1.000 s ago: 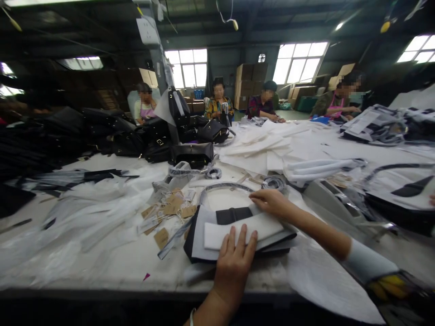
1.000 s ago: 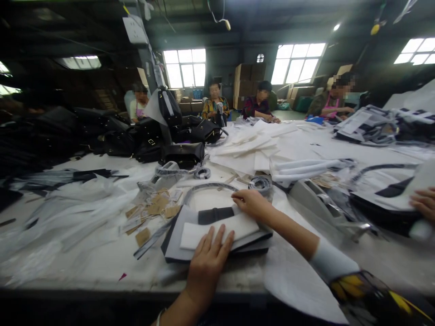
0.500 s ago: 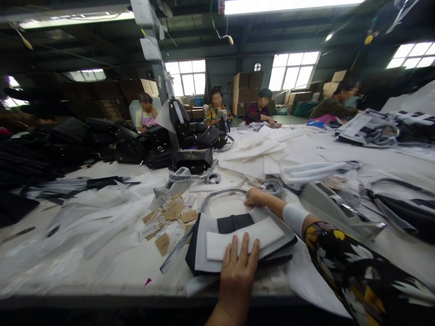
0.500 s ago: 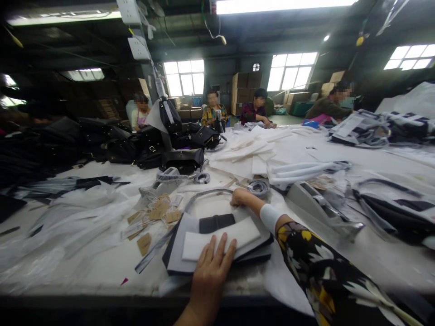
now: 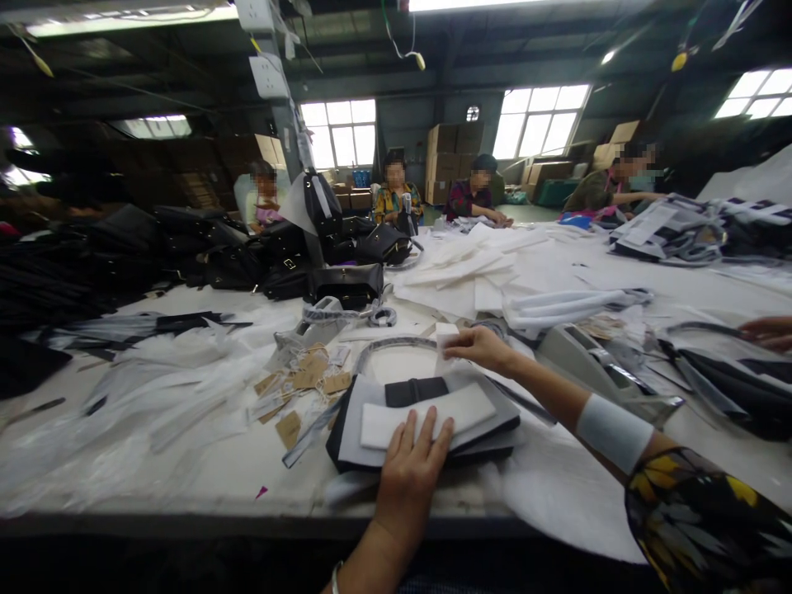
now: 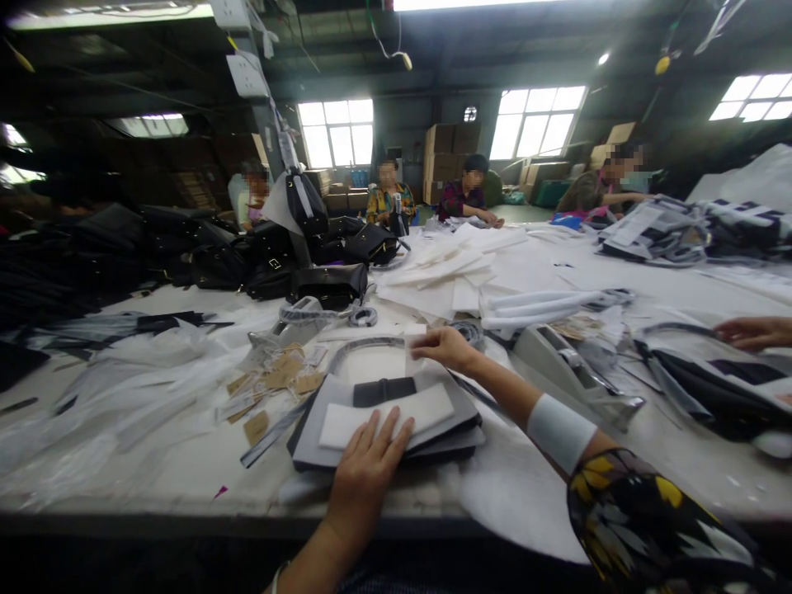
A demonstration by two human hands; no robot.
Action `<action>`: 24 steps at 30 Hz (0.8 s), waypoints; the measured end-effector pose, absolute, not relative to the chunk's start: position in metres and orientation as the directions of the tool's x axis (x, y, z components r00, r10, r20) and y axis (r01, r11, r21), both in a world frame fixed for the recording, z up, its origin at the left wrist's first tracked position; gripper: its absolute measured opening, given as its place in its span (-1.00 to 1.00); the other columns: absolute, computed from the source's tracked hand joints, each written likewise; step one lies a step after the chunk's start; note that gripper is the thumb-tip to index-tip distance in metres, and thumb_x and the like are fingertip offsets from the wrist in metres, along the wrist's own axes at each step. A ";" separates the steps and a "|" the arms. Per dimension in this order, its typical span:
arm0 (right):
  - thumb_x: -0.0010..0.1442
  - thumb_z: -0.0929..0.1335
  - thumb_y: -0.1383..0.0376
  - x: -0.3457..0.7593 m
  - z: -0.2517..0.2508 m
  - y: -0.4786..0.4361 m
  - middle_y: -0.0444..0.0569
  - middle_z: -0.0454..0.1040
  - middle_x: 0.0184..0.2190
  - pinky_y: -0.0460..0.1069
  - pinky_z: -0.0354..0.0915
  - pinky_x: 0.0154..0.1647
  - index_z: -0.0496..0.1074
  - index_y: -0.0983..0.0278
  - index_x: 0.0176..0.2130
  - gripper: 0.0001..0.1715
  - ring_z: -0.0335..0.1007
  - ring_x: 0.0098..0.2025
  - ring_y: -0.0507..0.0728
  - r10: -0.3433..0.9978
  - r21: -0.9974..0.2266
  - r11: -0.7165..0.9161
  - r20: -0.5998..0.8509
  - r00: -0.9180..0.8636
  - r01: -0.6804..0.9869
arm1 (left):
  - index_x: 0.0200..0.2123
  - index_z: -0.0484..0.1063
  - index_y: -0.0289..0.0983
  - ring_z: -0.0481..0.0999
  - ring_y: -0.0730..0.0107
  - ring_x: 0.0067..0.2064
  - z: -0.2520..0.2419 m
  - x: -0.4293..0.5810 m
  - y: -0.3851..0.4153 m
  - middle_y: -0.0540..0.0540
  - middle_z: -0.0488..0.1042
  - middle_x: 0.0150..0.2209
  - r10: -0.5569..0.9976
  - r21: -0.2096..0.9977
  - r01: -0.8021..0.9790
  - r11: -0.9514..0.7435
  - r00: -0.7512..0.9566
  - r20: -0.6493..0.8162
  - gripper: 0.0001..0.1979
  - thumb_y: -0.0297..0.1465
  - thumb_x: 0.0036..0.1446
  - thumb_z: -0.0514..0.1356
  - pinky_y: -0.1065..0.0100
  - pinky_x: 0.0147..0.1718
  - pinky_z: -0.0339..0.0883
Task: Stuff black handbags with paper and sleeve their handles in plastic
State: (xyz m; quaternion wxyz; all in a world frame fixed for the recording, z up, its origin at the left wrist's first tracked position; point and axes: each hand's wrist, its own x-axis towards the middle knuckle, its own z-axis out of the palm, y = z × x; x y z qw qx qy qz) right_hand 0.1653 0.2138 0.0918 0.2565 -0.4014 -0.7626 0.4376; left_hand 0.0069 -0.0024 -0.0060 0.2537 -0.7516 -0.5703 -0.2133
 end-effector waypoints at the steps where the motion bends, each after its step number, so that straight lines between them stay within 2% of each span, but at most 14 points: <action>1: -0.02 0.50 0.12 0.170 0.094 0.207 -0.01 0.65 -0.28 0.06 0.43 -0.02 0.61 0.33 -0.24 -0.61 0.57 -0.18 0.20 0.834 -0.877 0.305 0.058 -0.549 0.371 | 0.30 0.24 -0.07 0.38 0.05 0.23 -0.004 0.004 -0.001 -0.04 0.25 0.32 0.756 -0.136 0.963 -0.232 0.267 0.598 -0.45 -0.50 0.28 0.16 0.12 0.10 0.43; 4: 0.05 0.46 0.11 0.184 0.101 0.182 -0.01 0.65 -0.26 0.10 0.42 0.00 0.65 0.27 -0.27 -0.68 0.57 -0.16 0.25 0.815 -0.842 0.385 0.117 -0.568 0.379 | 0.29 0.27 -0.08 0.40 0.05 0.22 0.001 -0.006 0.004 -0.02 0.27 0.30 0.761 -0.132 0.956 -0.261 0.288 0.581 -0.46 -0.51 0.28 0.17 0.11 0.10 0.43; 6: 0.13 0.42 0.11 0.193 0.102 0.162 0.00 0.66 -0.27 0.12 0.43 -0.03 0.66 0.25 -0.24 -0.69 0.58 -0.19 0.28 0.779 -0.752 0.490 0.151 -0.608 0.441 | 0.28 0.27 -0.07 0.40 0.05 0.22 0.002 -0.010 0.006 -0.04 0.29 0.30 0.763 -0.132 0.954 -0.268 0.294 0.576 -0.47 -0.51 0.28 0.17 0.11 0.09 0.43; 8: 0.23 0.37 0.15 0.203 0.100 0.144 -0.01 0.65 -0.22 0.15 0.42 0.03 0.65 0.21 -0.19 -0.71 0.57 -0.15 0.28 0.713 -0.644 0.602 0.169 -0.680 0.472 | 0.28 0.27 -0.07 0.39 0.05 0.22 0.003 -0.012 0.007 -0.06 0.30 0.29 0.771 -0.132 0.954 -0.268 0.295 0.565 -0.47 -0.51 0.28 0.16 0.11 0.09 0.42; 10: 0.29 0.31 0.24 0.213 0.093 0.129 -0.02 0.61 -0.06 0.17 0.32 0.19 0.61 0.16 -0.07 -0.69 0.53 0.00 0.25 0.619 -0.568 0.701 0.185 -0.763 0.431 | 0.28 0.27 -0.07 0.39 0.05 0.23 0.004 -0.012 0.006 -0.06 0.30 0.29 0.775 -0.131 0.956 -0.264 0.291 0.561 -0.47 -0.51 0.28 0.16 0.11 0.10 0.42; 12: 0.29 0.27 0.34 0.222 0.083 0.119 -0.03 0.50 0.12 0.19 0.16 0.33 0.51 0.13 0.09 -0.57 0.38 0.19 0.21 0.504 -0.486 0.799 0.218 -0.836 0.355 | 0.28 0.27 -0.06 0.39 0.05 0.23 0.005 -0.011 0.005 -0.07 0.30 0.29 0.782 -0.134 0.956 -0.260 0.290 0.551 -0.47 -0.50 0.28 0.16 0.10 0.10 0.42; 14: 0.25 0.26 0.39 0.228 0.072 0.112 -0.04 0.39 0.22 0.23 0.05 0.38 0.40 0.11 0.22 -0.42 0.21 0.31 0.21 0.414 -0.384 0.871 0.238 -0.879 0.306 | 0.28 0.27 -0.06 0.39 0.05 0.23 0.006 -0.009 0.004 -0.07 0.29 0.30 0.798 -0.138 0.957 -0.255 0.289 0.529 -0.47 -0.51 0.29 0.15 0.07 0.11 0.40; 18: 0.24 0.21 0.43 0.236 0.049 0.103 -0.09 0.31 0.28 0.25 -0.03 0.41 0.29 0.09 0.29 -0.33 0.07 0.38 0.20 0.374 -0.227 0.920 0.267 -0.888 0.319 | 0.25 0.31 -0.18 0.32 0.01 0.27 0.010 -0.003 0.004 -0.13 0.29 0.30 0.816 -0.168 0.950 -0.263 0.312 0.487 -0.54 -0.52 0.32 0.07 -0.05 0.19 0.30; 22: 0.24 0.18 0.48 0.238 0.038 0.100 -0.10 0.29 0.29 0.24 -0.01 0.40 0.28 0.13 0.30 -0.30 0.07 0.38 0.19 0.362 -0.168 0.931 0.297 -0.884 0.324 | 0.20 0.33 -0.48 0.25 0.04 0.31 0.015 0.001 0.006 -0.37 0.30 0.27 0.805 -0.228 0.918 -0.323 0.394 0.443 -0.59 -0.54 0.32 0.01 0.07 0.25 0.22; 24: 0.24 0.18 0.49 0.238 0.034 0.100 -0.10 0.29 0.29 0.25 0.00 0.39 0.26 0.12 0.31 -0.29 0.07 0.38 0.18 0.363 -0.175 0.931 0.322 -0.874 0.321 | 0.23 0.29 -0.48 0.23 0.01 0.32 0.019 -0.001 0.006 -0.38 0.27 0.28 0.804 -0.217 0.901 -0.376 0.434 0.407 -0.55 -0.55 0.29 0.03 0.09 0.25 0.21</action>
